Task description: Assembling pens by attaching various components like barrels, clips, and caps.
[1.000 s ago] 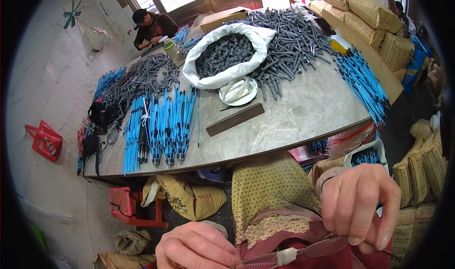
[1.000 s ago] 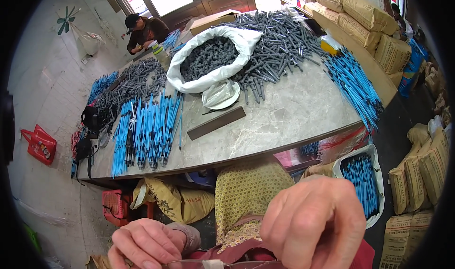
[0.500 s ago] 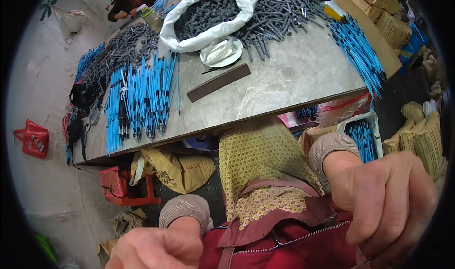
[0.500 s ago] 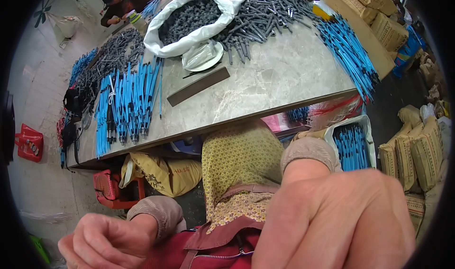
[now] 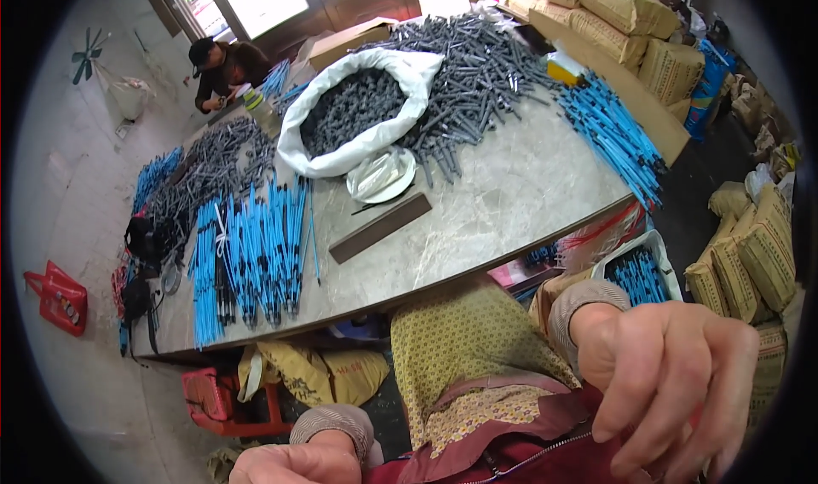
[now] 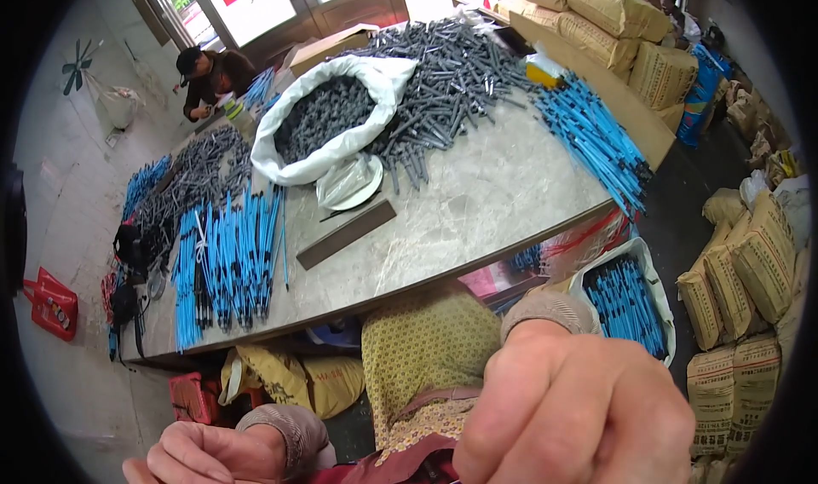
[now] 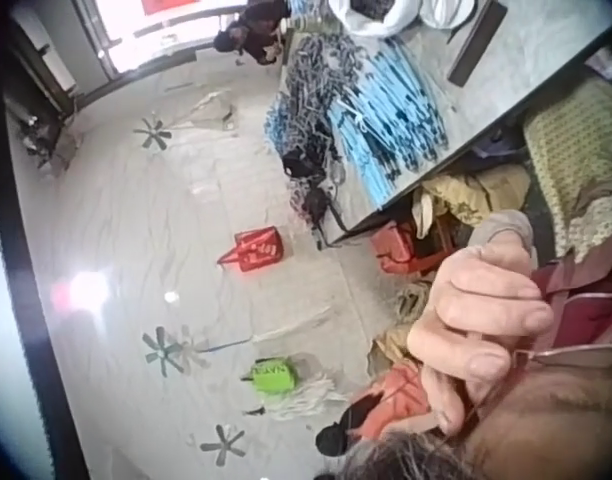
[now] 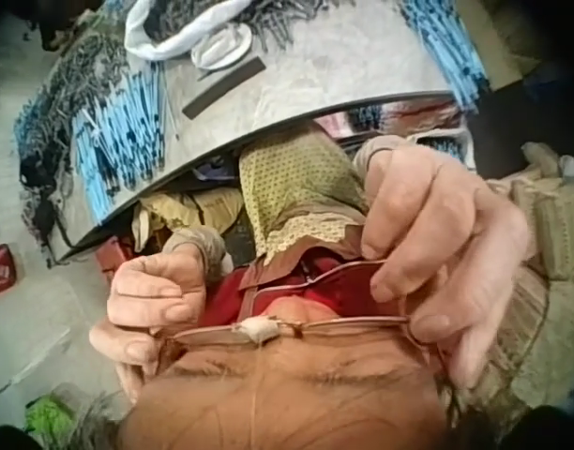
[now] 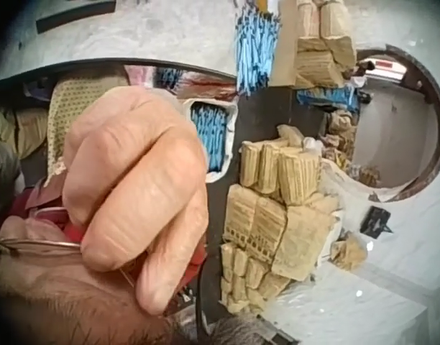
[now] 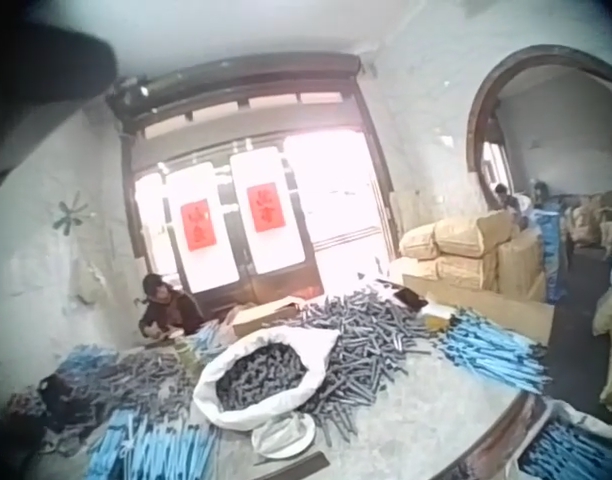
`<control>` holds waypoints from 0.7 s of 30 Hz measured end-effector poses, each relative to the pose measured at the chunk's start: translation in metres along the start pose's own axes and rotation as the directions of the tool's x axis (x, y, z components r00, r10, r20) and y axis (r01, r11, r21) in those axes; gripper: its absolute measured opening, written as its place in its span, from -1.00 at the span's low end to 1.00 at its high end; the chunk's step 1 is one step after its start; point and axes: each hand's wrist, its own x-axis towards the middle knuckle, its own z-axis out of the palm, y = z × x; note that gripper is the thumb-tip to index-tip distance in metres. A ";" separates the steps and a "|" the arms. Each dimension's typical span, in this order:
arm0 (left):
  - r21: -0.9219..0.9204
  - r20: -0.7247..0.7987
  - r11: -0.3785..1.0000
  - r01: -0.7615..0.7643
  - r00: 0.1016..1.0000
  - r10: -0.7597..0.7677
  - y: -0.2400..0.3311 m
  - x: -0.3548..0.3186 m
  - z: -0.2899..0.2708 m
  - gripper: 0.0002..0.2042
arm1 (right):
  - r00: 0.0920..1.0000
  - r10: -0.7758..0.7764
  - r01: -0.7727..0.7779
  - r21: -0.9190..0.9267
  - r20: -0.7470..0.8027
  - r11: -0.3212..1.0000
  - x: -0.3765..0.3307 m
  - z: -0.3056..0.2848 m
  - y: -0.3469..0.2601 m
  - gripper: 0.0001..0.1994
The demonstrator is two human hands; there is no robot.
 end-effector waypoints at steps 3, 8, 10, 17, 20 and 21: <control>-0.064 0.022 0.998 -0.017 1.000 0.018 0.002 0.003 -0.002 -0.73 | 0.998 -0.037 0.032 -0.097 -0.051 0.995 -0.001 0.003 -0.001 -0.88; -0.177 0.011 0.976 -0.123 0.992 0.127 -0.012 0.000 -0.001 -0.72 | 0.971 -0.225 0.212 -0.140 -0.083 0.967 -0.004 -0.002 0.015 -0.86; -0.150 0.032 0.987 -0.060 0.997 0.065 -0.011 0.001 -0.002 -0.72 | 0.969 -0.224 0.210 -0.125 -0.105 0.970 -0.005 -0.007 0.018 -0.85; -0.160 0.033 0.986 -0.040 0.998 0.046 -0.016 0.001 0.001 -0.74 | 0.956 -0.293 0.281 -0.195 -0.035 0.940 -0.009 -0.011 0.015 -0.85; -0.132 0.035 0.989 -0.065 0.997 0.070 -0.015 0.003 0.002 -0.75 | 0.979 -0.204 0.200 -0.168 -0.007 0.965 -0.002 -0.017 0.008 -0.84; -0.135 0.032 0.989 -0.063 0.997 0.068 -0.016 0.002 0.002 -0.75 | 0.987 -0.157 0.157 -0.159 0.009 0.975 -0.002 -0.018 0.007 -0.84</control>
